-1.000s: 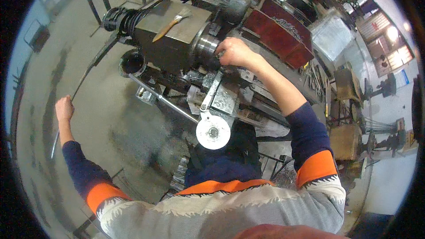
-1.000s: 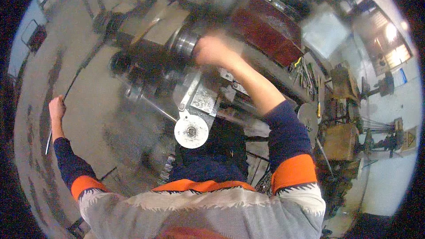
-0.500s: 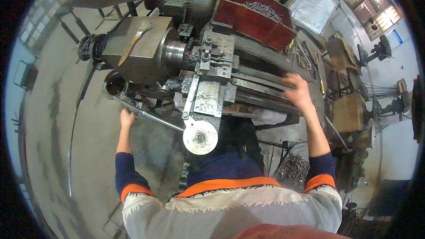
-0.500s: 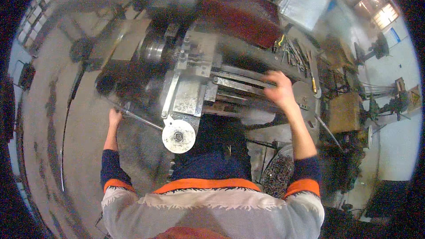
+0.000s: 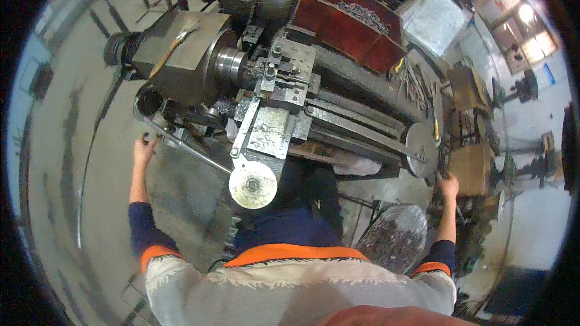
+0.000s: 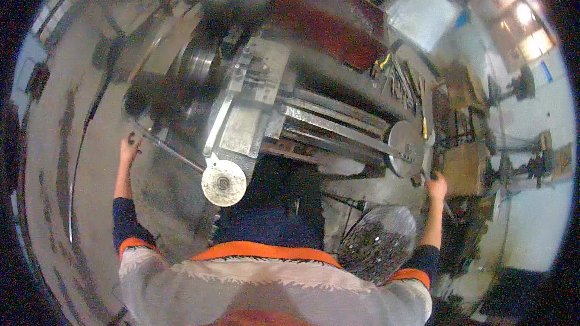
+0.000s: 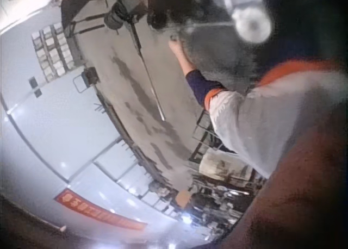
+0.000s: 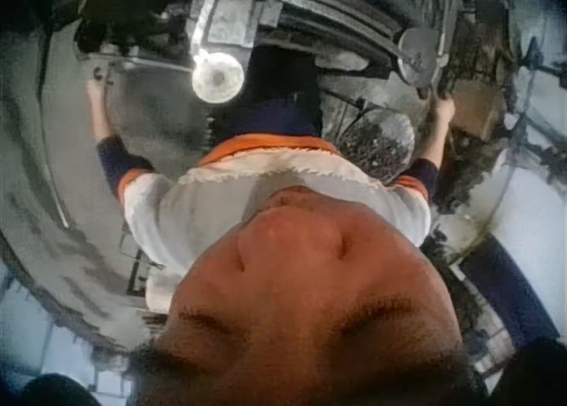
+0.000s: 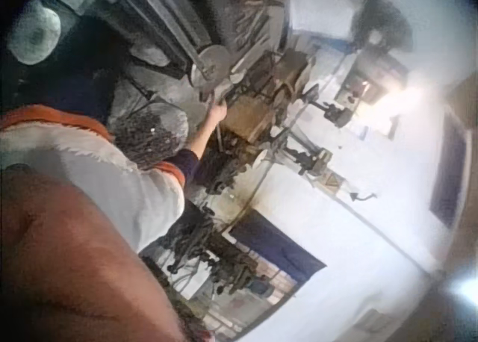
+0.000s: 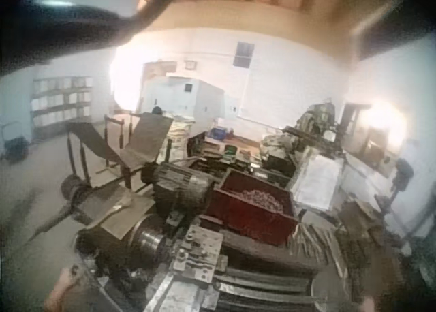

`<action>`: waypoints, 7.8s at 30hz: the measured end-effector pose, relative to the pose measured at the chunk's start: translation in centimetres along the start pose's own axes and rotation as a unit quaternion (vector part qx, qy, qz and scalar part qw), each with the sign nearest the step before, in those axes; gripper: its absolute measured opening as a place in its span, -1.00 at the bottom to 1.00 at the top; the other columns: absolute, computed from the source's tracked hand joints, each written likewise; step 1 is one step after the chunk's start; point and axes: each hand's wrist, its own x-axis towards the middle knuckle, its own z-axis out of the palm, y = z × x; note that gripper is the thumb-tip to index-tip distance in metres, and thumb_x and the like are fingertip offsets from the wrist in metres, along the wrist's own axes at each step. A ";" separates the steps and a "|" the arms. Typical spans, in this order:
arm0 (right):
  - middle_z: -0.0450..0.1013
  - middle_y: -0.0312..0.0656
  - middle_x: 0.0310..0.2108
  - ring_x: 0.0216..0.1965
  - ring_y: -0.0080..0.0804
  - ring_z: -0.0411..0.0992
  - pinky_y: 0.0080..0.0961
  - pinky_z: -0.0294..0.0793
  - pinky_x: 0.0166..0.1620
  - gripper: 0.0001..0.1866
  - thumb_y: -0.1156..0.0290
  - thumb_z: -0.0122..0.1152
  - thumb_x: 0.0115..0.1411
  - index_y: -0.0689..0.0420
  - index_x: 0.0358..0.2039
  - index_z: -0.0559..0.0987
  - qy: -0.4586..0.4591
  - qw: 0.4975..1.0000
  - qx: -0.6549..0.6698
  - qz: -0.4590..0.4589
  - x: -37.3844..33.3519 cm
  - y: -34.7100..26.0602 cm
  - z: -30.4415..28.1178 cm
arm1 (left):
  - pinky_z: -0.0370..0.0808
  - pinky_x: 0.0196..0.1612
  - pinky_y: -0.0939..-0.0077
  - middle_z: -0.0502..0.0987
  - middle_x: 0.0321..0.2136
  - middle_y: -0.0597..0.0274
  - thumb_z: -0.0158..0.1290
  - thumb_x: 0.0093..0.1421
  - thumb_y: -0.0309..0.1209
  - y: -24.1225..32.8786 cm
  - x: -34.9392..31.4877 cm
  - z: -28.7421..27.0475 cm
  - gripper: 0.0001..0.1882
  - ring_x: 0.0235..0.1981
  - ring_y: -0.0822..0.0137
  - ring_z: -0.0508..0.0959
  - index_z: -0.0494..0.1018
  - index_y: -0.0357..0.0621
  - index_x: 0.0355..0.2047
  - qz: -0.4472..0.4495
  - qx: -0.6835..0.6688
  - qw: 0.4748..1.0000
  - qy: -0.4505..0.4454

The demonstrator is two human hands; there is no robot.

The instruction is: The person operates a metal lathe, repeatedly loading small cylindrical metal parts into the chuck, adjusting controls, and removing finished pieces. The person places the finished parts into a perforated metal basket. The process is repeated multiple times throughout the clip.

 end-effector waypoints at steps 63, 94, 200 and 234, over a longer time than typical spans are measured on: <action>0.46 0.17 -0.36 -0.25 0.09 0.43 -0.14 0.39 -0.16 -0.56 0.12 0.00 -0.16 0.27 -0.44 0.54 -0.004 0.987 -0.070 0.147 -10.6 8.4 5.8 | 0.42 -0.60 0.45 0.39 -0.65 0.03 -0.07 -0.05 -0.58 4.1 -16.2 -4.5 -0.81 -0.67 0.28 0.43 0.20 -0.46 -0.44 -0.179 -0.380 0.859 0.293; 0.44 0.14 -0.38 -0.27 0.12 0.40 -0.10 0.37 -0.19 -0.57 0.12 0.08 -0.14 0.29 -0.44 0.47 -0.035 0.984 -0.059 0.165 -9.5 8.9 6.2 | 0.36 -0.70 0.49 0.37 -0.66 0.11 -0.04 -0.09 -0.51 3.2 -20.1 -5.0 -0.84 -0.74 0.31 0.42 0.24 -0.28 -0.48 -0.166 -0.334 0.868 0.328; 0.49 -0.20 -0.42 -0.38 -0.18 0.36 -0.37 0.39 -0.32 -0.76 0.43 0.14 -0.38 0.12 -0.55 0.59 0.048 0.620 0.307 -0.721 -12.7 -56.1 -10.6 | 0.42 -0.47 0.53 0.52 -0.55 0.14 0.02 0.13 -0.24 33.6 -14.6 -7.2 -0.68 -0.57 0.42 0.50 0.45 -0.31 -0.32 0.334 -0.138 0.928 -0.090; 0.45 0.00 -0.64 -0.57 -0.16 0.46 -0.38 0.43 -0.41 -0.73 0.31 0.11 -0.32 0.20 -0.59 0.60 -0.116 0.793 0.156 -0.578 -9.7 -64.3 -7.0 | 0.43 -0.46 0.18 0.46 -0.62 -0.03 -0.02 -0.09 -0.54 -5.0 -6.4 -25.1 -0.93 -0.54 0.00 0.49 0.35 -0.15 -0.52 0.120 0.498 0.839 0.186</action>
